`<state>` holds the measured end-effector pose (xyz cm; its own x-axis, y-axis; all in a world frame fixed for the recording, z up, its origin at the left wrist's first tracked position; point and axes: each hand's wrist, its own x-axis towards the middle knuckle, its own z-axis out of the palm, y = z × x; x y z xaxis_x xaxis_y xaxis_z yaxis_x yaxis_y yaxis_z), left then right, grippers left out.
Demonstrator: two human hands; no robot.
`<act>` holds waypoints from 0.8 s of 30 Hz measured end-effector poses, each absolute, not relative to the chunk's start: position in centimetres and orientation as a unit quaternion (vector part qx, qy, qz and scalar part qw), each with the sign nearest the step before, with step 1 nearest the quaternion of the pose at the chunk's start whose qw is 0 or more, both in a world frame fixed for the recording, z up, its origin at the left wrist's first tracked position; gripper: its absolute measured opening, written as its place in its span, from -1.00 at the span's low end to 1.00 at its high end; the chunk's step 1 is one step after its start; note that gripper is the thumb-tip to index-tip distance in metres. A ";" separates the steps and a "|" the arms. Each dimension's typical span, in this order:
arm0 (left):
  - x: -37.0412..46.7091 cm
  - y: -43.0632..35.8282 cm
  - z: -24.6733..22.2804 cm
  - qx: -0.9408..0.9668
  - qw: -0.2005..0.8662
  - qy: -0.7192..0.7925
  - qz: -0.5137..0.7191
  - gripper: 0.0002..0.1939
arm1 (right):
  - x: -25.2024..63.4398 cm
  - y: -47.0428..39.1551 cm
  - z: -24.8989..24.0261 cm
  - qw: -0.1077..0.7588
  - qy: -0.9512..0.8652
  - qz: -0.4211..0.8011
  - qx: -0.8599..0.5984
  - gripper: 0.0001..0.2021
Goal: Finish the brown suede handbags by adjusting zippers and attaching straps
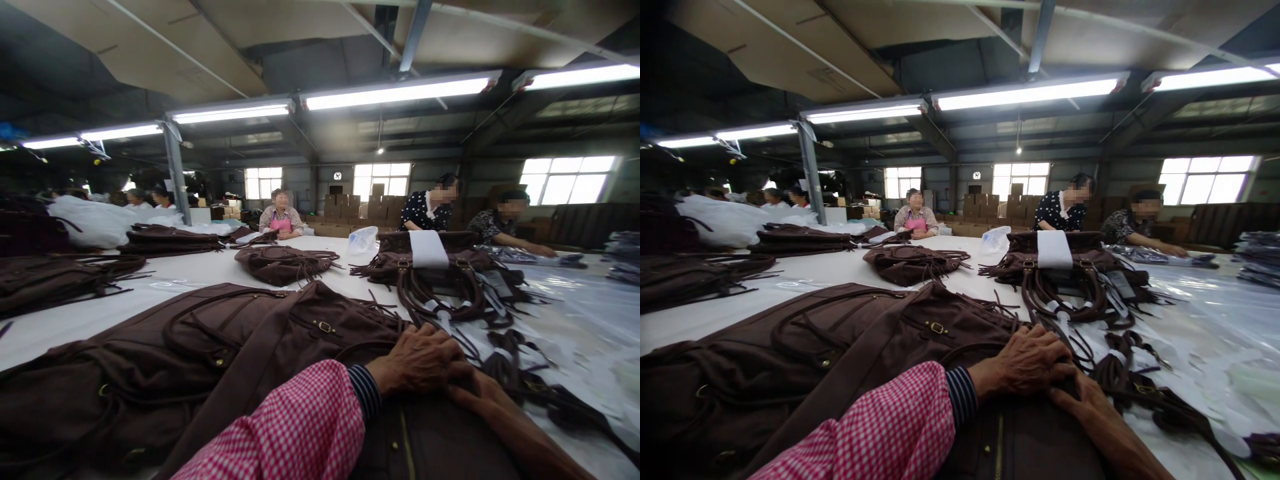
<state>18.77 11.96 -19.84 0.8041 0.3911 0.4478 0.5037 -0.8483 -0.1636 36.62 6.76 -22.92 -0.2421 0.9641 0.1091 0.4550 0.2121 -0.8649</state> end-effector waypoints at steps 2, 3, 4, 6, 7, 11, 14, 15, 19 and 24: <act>18.7 11.9 -19.6 -0.940 0.130 -0.245 -0.197 -0.71 | 36.5 6.7 -23.1 0.365 -0.694 0.347 -0.515 -0.55; 18.6 11.8 -19.5 -0.942 0.128 -0.247 -0.189 -0.71 | 36.4 6.7 -23.2 0.375 -0.692 0.338 -0.516 -0.55; 18.5 11.7 -19.4 -0.943 0.128 -0.247 -0.180 -0.71 | 36.3 6.7 -23.4 0.382 -0.691 0.330 -0.517 -0.55; 18.4 11.6 -19.3 -0.947 0.133 -0.240 -0.166 -0.72 | 36.3 6.8 -23.9 0.388 -0.685 0.320 -0.527 -0.56; 18.4 11.5 -19.3 -0.948 0.136 -0.237 -0.164 -0.72 | 36.3 6.8 -24.2 0.389 -0.681 0.315 -0.534 -0.56; 18.4 11.4 -19.3 -0.943 0.127 -0.246 -0.188 -0.71 | 36.4 7.0 -24.7 0.400 -0.674 0.298 -0.545 -0.58; 18.5 11.4 -19.4 -0.941 0.120 -0.242 -0.205 -0.71 | 36.3 6.9 -24.5 0.400 -0.682 0.301 -0.533 -0.58; 18.4 11.4 -19.4 -0.941 0.117 -0.239 -0.208 -0.70 | 36.1 6.9 -24.4 0.400 -0.683 0.301 -0.532 -0.59; 18.2 11.6 -19.4 -0.942 0.112 -0.236 -0.211 -0.70 | 35.7 6.7 -23.9 0.396 -0.683 0.301 -0.535 -0.58; 18.5 11.6 -19.2 -0.945 0.111 -0.235 -0.199 -0.66 | 36.8 6.9 -23.8 0.377 -0.685 0.322 -0.534 -0.52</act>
<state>18.49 11.58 -19.16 0.8099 0.4005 0.4285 0.4890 -0.8645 -0.1163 36.79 6.88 -23.81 -0.1466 0.9739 0.1732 0.4892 0.2235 -0.8430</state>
